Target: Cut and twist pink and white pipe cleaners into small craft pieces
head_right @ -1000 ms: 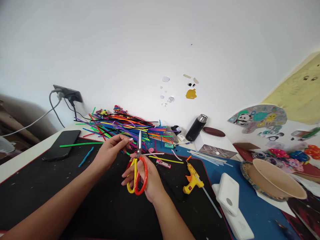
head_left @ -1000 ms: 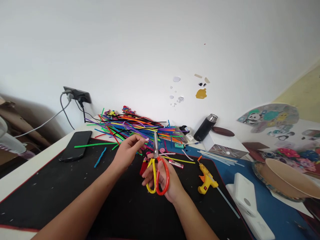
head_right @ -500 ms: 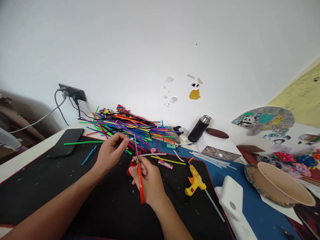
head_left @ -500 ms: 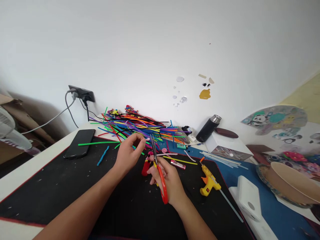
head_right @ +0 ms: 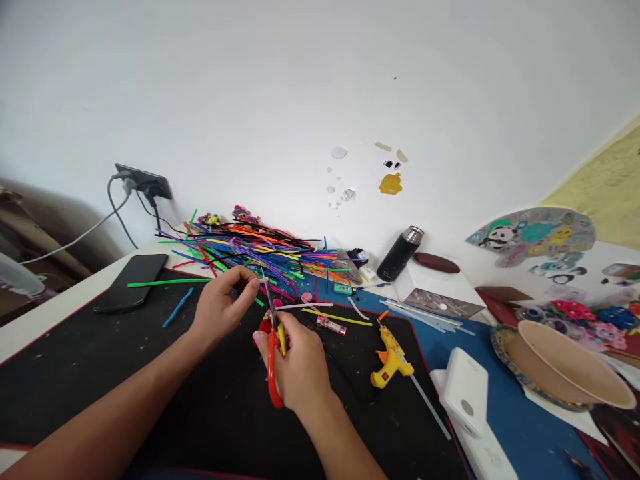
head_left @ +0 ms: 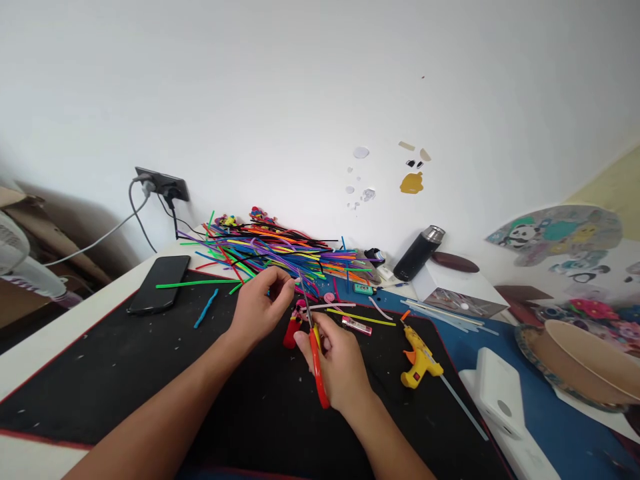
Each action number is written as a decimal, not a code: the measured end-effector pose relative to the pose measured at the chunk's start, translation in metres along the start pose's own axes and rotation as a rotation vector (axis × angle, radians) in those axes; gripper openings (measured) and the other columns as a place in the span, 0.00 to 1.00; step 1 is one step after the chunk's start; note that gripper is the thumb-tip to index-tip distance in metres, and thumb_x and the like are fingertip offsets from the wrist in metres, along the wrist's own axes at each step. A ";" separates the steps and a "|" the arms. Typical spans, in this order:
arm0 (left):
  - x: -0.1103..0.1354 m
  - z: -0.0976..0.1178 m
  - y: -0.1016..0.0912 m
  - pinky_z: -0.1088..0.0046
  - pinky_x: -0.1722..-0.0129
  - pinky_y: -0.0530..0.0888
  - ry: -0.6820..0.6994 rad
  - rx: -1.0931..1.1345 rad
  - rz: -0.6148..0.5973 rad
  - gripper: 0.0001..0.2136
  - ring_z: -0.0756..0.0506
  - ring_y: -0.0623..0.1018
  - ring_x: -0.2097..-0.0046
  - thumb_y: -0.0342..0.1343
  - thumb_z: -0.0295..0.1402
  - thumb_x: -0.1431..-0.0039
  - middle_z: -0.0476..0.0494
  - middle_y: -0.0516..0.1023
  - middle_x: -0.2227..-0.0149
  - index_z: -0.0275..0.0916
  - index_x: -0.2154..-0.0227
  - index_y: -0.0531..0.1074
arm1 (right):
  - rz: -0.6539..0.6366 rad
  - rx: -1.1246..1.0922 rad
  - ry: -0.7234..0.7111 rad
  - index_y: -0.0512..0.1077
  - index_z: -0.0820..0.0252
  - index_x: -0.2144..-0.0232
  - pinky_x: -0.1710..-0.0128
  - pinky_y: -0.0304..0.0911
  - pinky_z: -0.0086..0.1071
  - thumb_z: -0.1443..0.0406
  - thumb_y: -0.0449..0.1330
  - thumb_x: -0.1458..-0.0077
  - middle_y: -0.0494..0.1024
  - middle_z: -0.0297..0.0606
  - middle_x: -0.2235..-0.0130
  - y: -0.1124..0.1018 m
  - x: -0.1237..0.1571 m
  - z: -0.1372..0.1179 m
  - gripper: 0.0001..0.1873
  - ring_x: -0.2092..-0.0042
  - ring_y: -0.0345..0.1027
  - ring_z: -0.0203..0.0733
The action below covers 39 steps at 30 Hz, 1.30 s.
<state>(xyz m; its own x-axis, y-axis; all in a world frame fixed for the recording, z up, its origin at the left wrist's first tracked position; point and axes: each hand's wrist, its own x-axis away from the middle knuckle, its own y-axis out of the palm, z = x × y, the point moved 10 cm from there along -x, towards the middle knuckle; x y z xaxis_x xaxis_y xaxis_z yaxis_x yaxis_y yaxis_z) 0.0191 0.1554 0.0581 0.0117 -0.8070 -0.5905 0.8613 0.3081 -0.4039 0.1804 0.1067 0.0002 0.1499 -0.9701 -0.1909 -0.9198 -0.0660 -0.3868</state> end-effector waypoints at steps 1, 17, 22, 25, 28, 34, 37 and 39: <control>0.001 0.001 0.001 0.75 0.71 0.66 0.011 -0.002 -0.005 0.09 0.50 0.70 0.72 0.54 0.34 0.34 0.53 0.72 0.75 0.41 0.72 0.70 | 0.006 0.023 -0.010 0.79 0.56 0.50 0.66 0.70 0.30 0.55 0.65 0.37 0.81 0.36 0.67 0.000 0.000 -0.002 0.16 0.69 0.74 0.40; 0.004 0.013 0.006 0.76 0.73 0.66 0.103 -0.025 -0.045 0.08 0.51 0.69 0.75 0.54 0.32 0.36 0.54 0.70 0.76 0.41 0.72 0.68 | 0.061 0.164 -0.050 0.78 0.55 0.50 0.63 0.69 0.30 0.59 0.65 0.37 0.83 0.37 0.63 -0.008 -0.001 -0.008 0.15 0.64 0.76 0.43; 0.005 0.014 0.007 0.76 0.73 0.66 0.105 -0.019 -0.063 0.09 0.50 0.69 0.74 0.53 0.32 0.35 0.53 0.70 0.76 0.41 0.72 0.68 | 0.068 0.216 -0.043 0.79 0.55 0.51 0.64 0.67 0.30 0.57 0.65 0.37 0.81 0.35 0.67 -0.011 -0.001 -0.011 0.14 0.66 0.75 0.43; 0.004 0.016 0.006 0.75 0.73 0.66 0.114 -0.027 -0.065 0.09 0.50 0.69 0.74 0.53 0.32 0.35 0.53 0.71 0.76 0.42 0.73 0.68 | 0.069 0.238 -0.042 0.80 0.55 0.52 0.63 0.66 0.31 0.56 0.65 0.37 0.81 0.35 0.67 -0.012 -0.002 -0.012 0.14 0.66 0.75 0.43; 0.004 0.018 0.005 0.75 0.73 0.66 0.122 -0.041 -0.062 0.09 0.50 0.69 0.75 0.53 0.32 0.35 0.53 0.71 0.76 0.42 0.73 0.68 | 0.060 0.256 -0.033 0.80 0.54 0.52 0.64 0.66 0.32 0.55 0.65 0.37 0.81 0.36 0.67 -0.011 -0.002 -0.011 0.15 0.66 0.74 0.44; 0.005 0.018 0.006 0.74 0.72 0.66 0.119 -0.051 -0.071 0.09 0.50 0.69 0.75 0.53 0.34 0.34 0.52 0.71 0.76 0.42 0.72 0.68 | 0.057 0.262 -0.037 0.81 0.54 0.52 0.67 0.64 0.31 0.55 0.63 0.36 0.82 0.37 0.68 -0.011 -0.003 -0.012 0.15 0.69 0.73 0.43; 0.005 0.016 0.007 0.74 0.72 0.66 0.114 -0.051 -0.078 0.09 0.49 0.69 0.74 0.53 0.34 0.34 0.52 0.71 0.76 0.42 0.72 0.68 | 0.053 0.239 -0.016 0.81 0.55 0.53 0.67 0.63 0.31 0.54 0.64 0.36 0.82 0.37 0.68 -0.011 -0.003 -0.009 0.15 0.70 0.72 0.42; 0.005 0.014 0.008 0.73 0.71 0.66 0.094 -0.038 -0.079 0.09 0.49 0.70 0.73 0.53 0.34 0.34 0.52 0.72 0.75 0.41 0.72 0.68 | 0.043 0.160 0.010 0.81 0.56 0.54 0.68 0.63 0.31 0.54 0.65 0.37 0.81 0.36 0.69 -0.009 -0.004 -0.004 0.16 0.70 0.71 0.42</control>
<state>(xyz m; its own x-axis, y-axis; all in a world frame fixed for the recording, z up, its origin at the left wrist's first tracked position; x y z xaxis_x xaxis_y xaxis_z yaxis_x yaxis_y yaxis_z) 0.0325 0.1471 0.0619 -0.1043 -0.7790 -0.6182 0.8380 0.2659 -0.4765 0.1867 0.1102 0.0079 0.1071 -0.9735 -0.2021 -0.8555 0.0134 -0.5177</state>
